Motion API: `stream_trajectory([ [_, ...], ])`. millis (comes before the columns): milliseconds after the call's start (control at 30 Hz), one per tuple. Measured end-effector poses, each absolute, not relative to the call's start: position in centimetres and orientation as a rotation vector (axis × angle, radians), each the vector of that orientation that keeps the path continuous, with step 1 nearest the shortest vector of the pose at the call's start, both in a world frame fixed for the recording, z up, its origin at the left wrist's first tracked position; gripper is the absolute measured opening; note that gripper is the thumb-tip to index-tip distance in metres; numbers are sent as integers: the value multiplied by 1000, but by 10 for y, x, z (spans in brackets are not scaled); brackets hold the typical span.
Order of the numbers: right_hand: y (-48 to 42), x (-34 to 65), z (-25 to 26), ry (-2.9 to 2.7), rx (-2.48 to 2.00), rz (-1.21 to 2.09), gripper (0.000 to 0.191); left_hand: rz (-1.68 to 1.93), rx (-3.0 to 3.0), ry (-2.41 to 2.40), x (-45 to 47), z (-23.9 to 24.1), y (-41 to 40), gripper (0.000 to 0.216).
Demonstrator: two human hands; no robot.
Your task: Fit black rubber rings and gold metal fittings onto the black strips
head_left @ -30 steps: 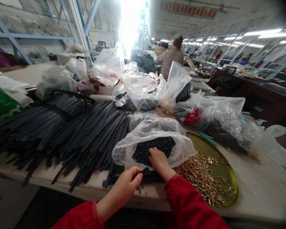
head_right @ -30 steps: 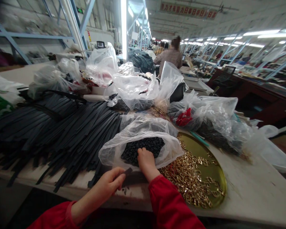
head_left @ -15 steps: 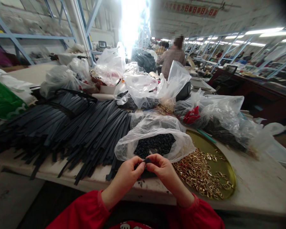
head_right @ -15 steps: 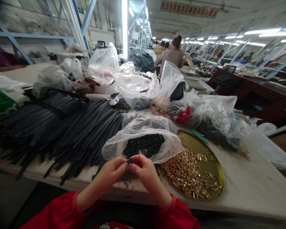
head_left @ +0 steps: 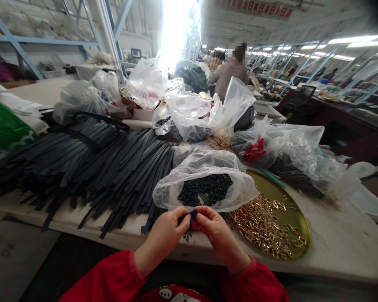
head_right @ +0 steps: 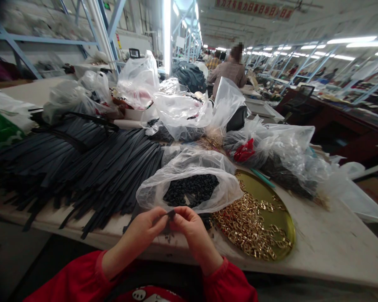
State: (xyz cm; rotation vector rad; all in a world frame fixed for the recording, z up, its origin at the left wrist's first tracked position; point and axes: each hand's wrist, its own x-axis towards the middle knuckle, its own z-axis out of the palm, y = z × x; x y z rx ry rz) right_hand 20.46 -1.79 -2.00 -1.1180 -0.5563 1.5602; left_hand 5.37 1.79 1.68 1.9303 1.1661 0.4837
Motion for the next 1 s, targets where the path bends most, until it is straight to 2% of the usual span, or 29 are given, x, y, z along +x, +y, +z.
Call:
stream_trajectory([
  [300,-15,199,-16,-452,-1130,1456,31,522,1835,1206,55,19,15,24],
  [567,-25,198,-27,-890,-1280,1071,18,353,2031,1223,55,21,14,22],
  [867,-33,198,-28,-459,-1121,1406,29,374,1953,1144,56,21,10,24],
  [1000,-35,195,-27,-451,-1109,1397,28,366,1963,1183,55,22,6,23],
])
